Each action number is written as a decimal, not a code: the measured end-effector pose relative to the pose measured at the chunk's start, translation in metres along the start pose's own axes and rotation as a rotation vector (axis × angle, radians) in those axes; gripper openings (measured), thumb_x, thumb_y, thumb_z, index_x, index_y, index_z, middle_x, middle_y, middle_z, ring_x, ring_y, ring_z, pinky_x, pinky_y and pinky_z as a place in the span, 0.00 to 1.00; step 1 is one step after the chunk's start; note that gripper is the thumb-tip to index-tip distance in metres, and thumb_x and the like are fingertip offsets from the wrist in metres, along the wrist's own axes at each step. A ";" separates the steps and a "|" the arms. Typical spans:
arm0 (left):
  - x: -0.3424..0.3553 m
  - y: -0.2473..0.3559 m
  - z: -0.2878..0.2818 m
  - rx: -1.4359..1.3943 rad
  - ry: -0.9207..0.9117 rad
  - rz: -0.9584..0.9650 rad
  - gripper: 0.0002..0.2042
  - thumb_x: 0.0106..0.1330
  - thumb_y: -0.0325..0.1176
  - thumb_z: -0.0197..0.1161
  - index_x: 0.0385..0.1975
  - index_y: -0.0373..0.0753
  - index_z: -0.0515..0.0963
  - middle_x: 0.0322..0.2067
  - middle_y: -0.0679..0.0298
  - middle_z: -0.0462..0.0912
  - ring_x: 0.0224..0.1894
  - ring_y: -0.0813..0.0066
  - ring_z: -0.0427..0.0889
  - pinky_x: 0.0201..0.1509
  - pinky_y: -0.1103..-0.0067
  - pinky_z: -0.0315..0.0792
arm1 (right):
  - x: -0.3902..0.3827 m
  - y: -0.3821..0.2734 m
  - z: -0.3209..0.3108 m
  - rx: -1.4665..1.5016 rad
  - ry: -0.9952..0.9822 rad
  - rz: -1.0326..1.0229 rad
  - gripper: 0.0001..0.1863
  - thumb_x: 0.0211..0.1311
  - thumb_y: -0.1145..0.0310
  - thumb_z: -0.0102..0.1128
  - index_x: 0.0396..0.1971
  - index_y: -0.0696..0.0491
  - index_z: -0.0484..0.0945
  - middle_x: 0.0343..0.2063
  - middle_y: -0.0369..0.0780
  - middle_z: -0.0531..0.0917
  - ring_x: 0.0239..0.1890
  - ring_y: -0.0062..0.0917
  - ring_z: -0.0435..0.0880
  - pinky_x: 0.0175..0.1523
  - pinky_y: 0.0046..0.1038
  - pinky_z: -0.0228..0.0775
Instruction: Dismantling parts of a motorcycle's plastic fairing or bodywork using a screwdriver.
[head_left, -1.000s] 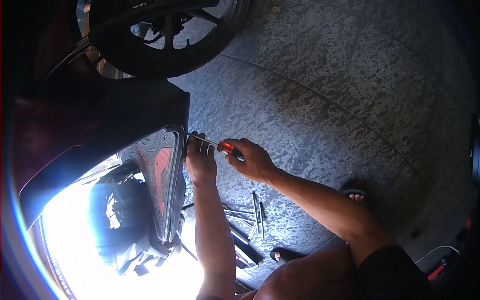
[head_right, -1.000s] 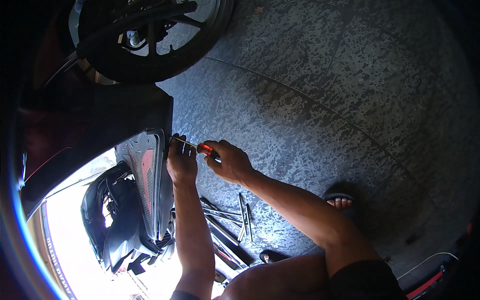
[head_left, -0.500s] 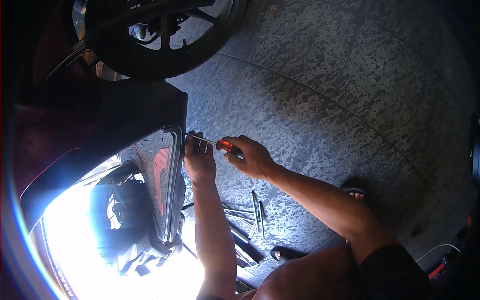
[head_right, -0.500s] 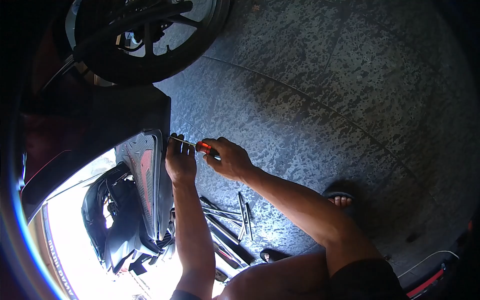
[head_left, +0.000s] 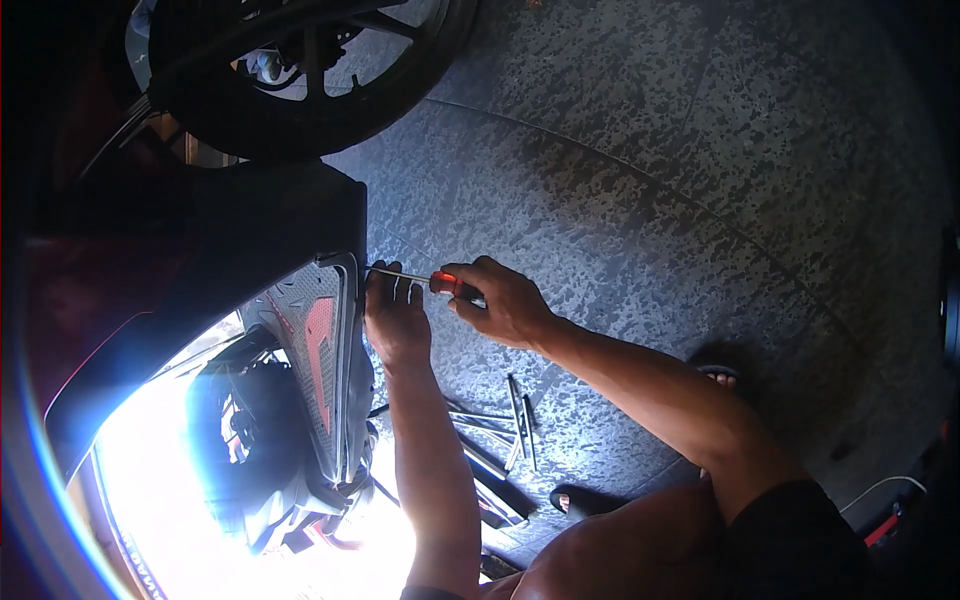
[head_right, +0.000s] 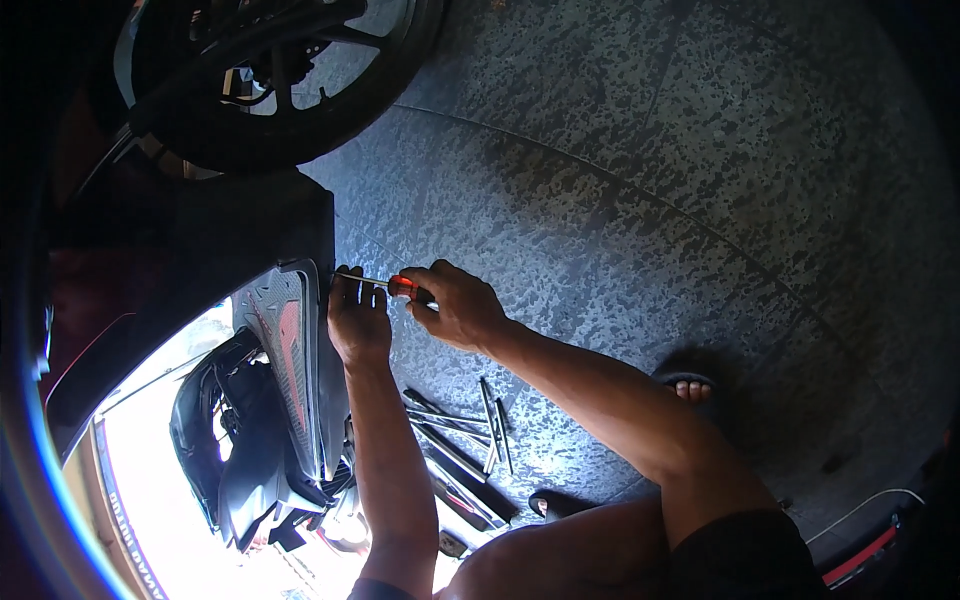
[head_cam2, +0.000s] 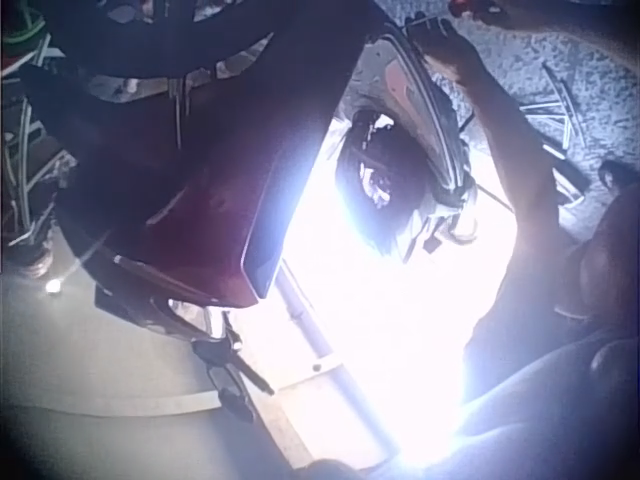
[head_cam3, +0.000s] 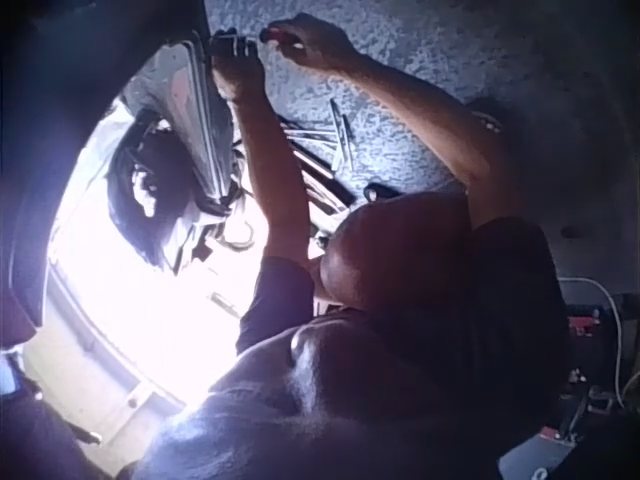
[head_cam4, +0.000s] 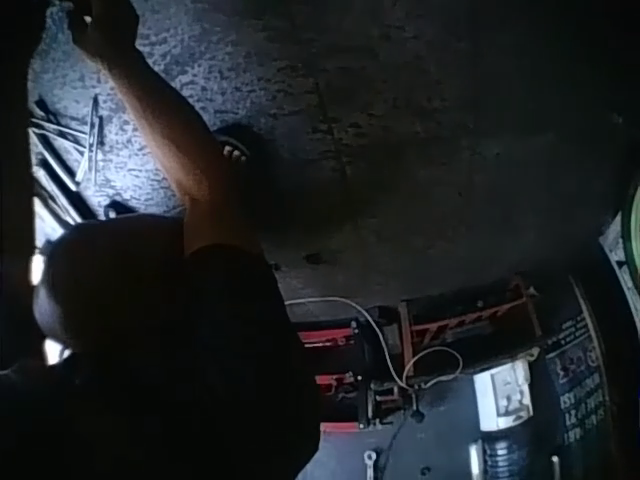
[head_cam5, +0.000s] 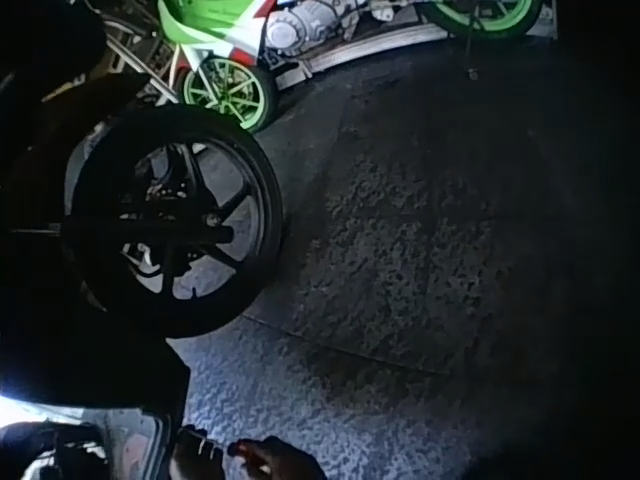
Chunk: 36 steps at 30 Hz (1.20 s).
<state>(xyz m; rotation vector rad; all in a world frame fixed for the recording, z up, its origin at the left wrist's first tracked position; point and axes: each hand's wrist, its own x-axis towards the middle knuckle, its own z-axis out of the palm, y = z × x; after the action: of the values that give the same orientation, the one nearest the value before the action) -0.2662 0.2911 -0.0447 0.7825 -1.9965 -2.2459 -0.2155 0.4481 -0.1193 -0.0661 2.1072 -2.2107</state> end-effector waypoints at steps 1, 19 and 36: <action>-0.001 -0.001 0.002 0.002 0.001 -0.005 0.13 0.71 0.39 0.53 0.50 0.41 0.73 0.46 0.65 0.74 0.46 0.72 0.71 0.51 0.72 0.63 | 0.000 0.002 0.000 0.001 0.000 0.005 0.20 0.60 0.63 0.62 0.53 0.46 0.77 0.38 0.40 0.79 0.38 0.29 0.82 0.44 0.31 0.74; -0.003 0.000 0.006 -0.046 -0.016 0.018 0.11 0.70 0.38 0.54 0.46 0.41 0.74 0.43 0.65 0.76 0.45 0.73 0.71 0.51 0.72 0.63 | 0.001 0.007 0.006 0.015 0.048 -0.051 0.19 0.60 0.64 0.62 0.52 0.46 0.77 0.34 0.39 0.78 0.33 0.27 0.81 0.39 0.30 0.76; -0.003 0.000 0.008 -0.024 0.031 0.007 0.10 0.71 0.38 0.54 0.45 0.41 0.74 0.42 0.65 0.76 0.43 0.74 0.71 0.49 0.73 0.63 | 0.002 0.007 0.003 -0.008 0.034 -0.051 0.20 0.59 0.63 0.64 0.52 0.47 0.76 0.35 0.40 0.78 0.34 0.29 0.82 0.40 0.31 0.77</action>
<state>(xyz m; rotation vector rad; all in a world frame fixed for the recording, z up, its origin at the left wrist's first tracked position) -0.2672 0.2997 -0.0435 0.8015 -1.9527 -2.2349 -0.2174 0.4445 -0.1264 -0.0843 2.1563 -2.2472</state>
